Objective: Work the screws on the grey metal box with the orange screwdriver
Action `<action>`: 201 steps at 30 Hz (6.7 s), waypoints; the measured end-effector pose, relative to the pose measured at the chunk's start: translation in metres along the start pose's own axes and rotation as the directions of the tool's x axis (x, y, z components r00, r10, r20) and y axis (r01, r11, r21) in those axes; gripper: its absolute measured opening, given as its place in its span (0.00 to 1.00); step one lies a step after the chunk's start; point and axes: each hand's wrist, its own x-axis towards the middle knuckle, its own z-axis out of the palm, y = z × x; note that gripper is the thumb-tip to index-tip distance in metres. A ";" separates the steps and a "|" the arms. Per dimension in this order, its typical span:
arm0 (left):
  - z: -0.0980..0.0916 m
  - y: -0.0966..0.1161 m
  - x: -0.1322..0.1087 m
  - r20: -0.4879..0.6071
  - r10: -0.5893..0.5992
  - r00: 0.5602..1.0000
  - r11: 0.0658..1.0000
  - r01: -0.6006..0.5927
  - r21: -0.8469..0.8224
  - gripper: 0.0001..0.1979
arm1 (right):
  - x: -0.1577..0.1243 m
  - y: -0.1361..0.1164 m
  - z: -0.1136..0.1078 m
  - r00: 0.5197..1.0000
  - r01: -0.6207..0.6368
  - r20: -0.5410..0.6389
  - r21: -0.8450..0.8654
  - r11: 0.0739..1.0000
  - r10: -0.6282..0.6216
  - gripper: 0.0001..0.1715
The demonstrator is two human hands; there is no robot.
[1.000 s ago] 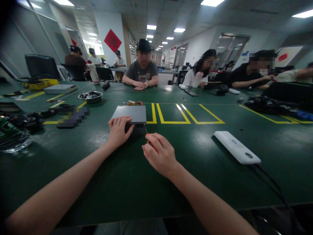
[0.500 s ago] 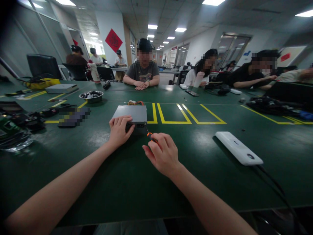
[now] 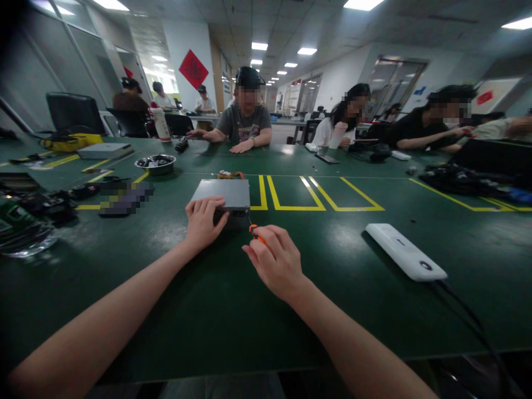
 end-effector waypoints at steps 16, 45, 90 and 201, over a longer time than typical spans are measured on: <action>0.000 0.000 0.000 -0.010 0.010 1.000 1.000 -0.010 0.010 0.11 | -0.001 -0.002 -0.002 0.987 0.080 0.128 0.138 0.987 -0.098 0.09; -0.001 0.001 0.000 0.014 -0.009 1.000 1.000 0.009 -0.013 0.11 | 0.001 0.000 -0.006 0.996 -0.067 0.049 -0.088 0.994 0.071 0.11; 0.000 0.001 0.000 0.009 -0.015 1.000 1.000 0.015 -0.015 0.12 | 0.002 -0.009 -0.002 0.998 -0.037 0.061 0.089 0.995 0.032 0.17; -0.001 0.001 0.000 0.014 -0.014 1.000 1.000 0.014 -0.017 0.12 | 0.003 0.004 -0.001 0.979 -0.199 -0.031 0.013 0.980 0.200 0.16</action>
